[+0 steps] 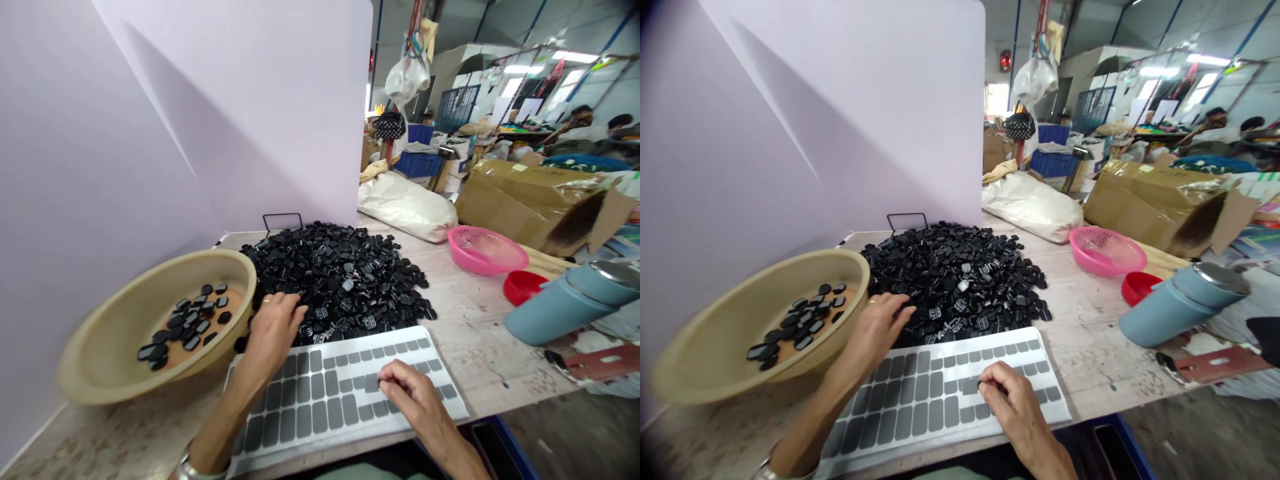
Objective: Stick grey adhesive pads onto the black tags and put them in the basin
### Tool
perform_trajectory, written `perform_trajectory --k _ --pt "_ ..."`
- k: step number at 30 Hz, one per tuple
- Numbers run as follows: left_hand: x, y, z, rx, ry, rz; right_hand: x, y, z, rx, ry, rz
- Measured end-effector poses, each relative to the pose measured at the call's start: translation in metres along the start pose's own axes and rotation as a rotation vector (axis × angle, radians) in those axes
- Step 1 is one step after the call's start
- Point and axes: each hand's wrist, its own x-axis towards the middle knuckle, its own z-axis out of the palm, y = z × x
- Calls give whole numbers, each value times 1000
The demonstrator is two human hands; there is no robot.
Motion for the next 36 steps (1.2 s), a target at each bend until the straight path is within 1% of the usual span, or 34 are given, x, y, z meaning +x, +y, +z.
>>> perform_trajectory --k 1,3,4,6,9,12,15,16,17,20,21,23,25,27,29,32,36 --pt "5 8 12 -8 -66 3 0 -1 0 -4 1 -6" --pt "13 21 31 -14 -144 12 -1 -2 -1 -11 2 -11" --pt "17 25 38 -22 -162 16 -2 -2 -2 -12 2 -11" --pt "22 28 45 -48 -174 16 -3 0 -3 -16 7 -12" --pt "24 26 46 -127 -164 8 -4 4 -6 -17 29 -13" --pt "18 25 41 -261 -143 -19 -3 4 -7 13 49 -5" --pt "5 35 36 -419 -158 -83 -3 2 -8 81 51 18" --pt "-2 41 35 -541 -189 -132 -3 1 -8 107 49 30" --pt "-9 47 35 -724 -242 -201 -3 0 -7 129 48 40" --pt "-32 67 34 -1447 -474 -483 -5 -1 -7 148 52 32" --pt "-39 72 34 -1639 -537 -556 -5 0 -6 140 60 19" --pt "-51 78 37 -1836 -621 -607 -5 1 -5 126 78 -7" --pt "-59 80 40 -1918 -679 -580 -6 2 -4 114 98 -30" --pt "-63 80 44 -1933 -715 -525 -6 2 -2 85 125 -62" --pt "-65 81 47 -1915 -704 -477 -7 1 0 26 154 -110" --pt "-66 86 48 -1887 -649 -438 -8 -1 3 -75 187 -209" --pt "-67 92 46 -1881 -636 -424 -8 -1 8 -203 180 -285"
